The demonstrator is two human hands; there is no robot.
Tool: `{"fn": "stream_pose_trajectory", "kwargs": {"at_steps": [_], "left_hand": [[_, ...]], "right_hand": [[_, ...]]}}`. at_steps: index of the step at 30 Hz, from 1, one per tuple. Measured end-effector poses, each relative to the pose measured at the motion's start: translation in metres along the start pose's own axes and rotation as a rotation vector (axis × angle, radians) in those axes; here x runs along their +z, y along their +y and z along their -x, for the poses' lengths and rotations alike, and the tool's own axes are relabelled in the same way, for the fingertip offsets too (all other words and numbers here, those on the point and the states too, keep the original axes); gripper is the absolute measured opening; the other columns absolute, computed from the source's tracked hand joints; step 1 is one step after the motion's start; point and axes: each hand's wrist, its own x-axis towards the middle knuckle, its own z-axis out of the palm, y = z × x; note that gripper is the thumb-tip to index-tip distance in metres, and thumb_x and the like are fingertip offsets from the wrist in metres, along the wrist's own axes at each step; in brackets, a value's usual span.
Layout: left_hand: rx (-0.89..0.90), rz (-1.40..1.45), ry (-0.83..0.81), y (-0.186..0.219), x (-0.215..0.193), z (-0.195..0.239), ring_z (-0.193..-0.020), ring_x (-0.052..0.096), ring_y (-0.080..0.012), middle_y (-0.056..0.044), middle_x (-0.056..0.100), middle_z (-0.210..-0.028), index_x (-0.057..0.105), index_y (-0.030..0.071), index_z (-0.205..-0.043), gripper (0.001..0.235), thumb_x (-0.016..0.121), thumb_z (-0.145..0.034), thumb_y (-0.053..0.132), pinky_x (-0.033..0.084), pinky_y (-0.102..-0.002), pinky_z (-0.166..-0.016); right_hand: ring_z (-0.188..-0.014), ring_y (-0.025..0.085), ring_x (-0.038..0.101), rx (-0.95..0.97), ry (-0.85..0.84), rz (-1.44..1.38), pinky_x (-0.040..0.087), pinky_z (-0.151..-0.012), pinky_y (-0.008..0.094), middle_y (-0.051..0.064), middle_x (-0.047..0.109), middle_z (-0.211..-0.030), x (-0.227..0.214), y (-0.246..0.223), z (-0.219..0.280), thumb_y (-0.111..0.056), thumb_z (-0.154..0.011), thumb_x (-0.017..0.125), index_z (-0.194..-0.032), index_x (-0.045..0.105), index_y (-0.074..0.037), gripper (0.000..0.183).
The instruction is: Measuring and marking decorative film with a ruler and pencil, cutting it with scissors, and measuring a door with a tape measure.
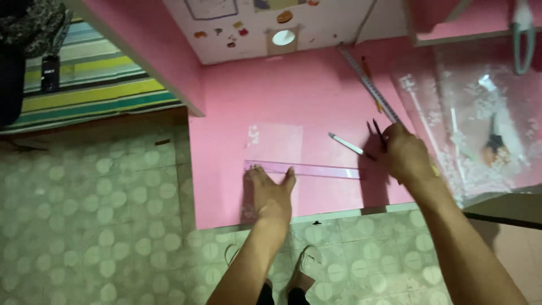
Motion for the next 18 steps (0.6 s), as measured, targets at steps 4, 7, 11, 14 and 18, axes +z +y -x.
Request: {"fn": "stream_pose_trajectory", "kwargs": {"at_steps": [4,7,11,14,18], "left_hand": [[-0.012,-0.019,0.007,-0.001,0.014,-0.016,-0.152,0.021,-0.0520,-0.040,0.031,-0.158,0.003,0.036,-0.165,0.066,0.028,-0.109,0.012,-0.001,-0.069,-0.114],[0.086,-0.148,-0.039,-0.006,0.014,-0.019,-0.152,0.012,-0.0592,-0.034,0.025,-0.163,-0.017,0.026,-0.165,0.095,0.054,-0.103,0.038,0.011,-0.072,-0.116],[0.011,0.024,-0.009,-0.005,0.004,-0.002,-0.152,0.017,-0.0540,-0.043,0.026,-0.159,0.003,0.036,-0.165,0.064,0.027,-0.109,0.015,-0.002,-0.071,-0.114],[0.007,0.026,-0.013,-0.006,0.000,0.001,-0.151,0.018,-0.0569,-0.043,0.025,-0.159,0.015,0.038,-0.161,0.056,0.026,-0.110,0.018,0.001,-0.072,-0.113],[-0.007,-0.003,-0.014,0.000,0.008,-0.011,-0.151,0.018,-0.0583,-0.041,0.026,-0.161,0.040,0.038,-0.150,0.044,0.029,-0.110,0.024,0.004,-0.072,-0.113]], "right_hand": [[-0.091,0.044,0.070,-0.072,0.014,-0.837,0.056,-0.083,0.054,0.033,0.065,-0.114,-0.058,-0.054,0.035,0.002,-0.093,0.061,-0.139,0.054,0.004,0.047],[-0.083,0.024,0.071,0.076,-0.069,-1.269,0.062,-0.090,0.035,0.020,0.065,-0.115,-0.064,-0.085,0.043,-0.001,-0.105,0.047,-0.131,0.055,-0.014,0.030],[-0.096,0.019,0.075,0.003,-0.169,-1.803,0.065,-0.089,0.031,0.012,0.067,-0.107,-0.006,-0.107,0.035,-0.003,-0.097,0.056,-0.138,0.058,0.000,0.042],[-0.085,0.023,0.073,-0.113,-0.113,-1.756,0.065,-0.077,0.034,0.013,0.065,-0.100,0.038,-0.131,0.029,-0.002,-0.095,0.066,-0.126,0.061,0.002,0.031],[-0.060,0.017,0.062,-0.282,-0.104,-1.309,0.052,-0.057,0.030,0.008,0.060,-0.063,0.068,-0.171,0.022,-0.028,-0.111,0.054,-0.081,0.072,-0.007,0.040]]}}
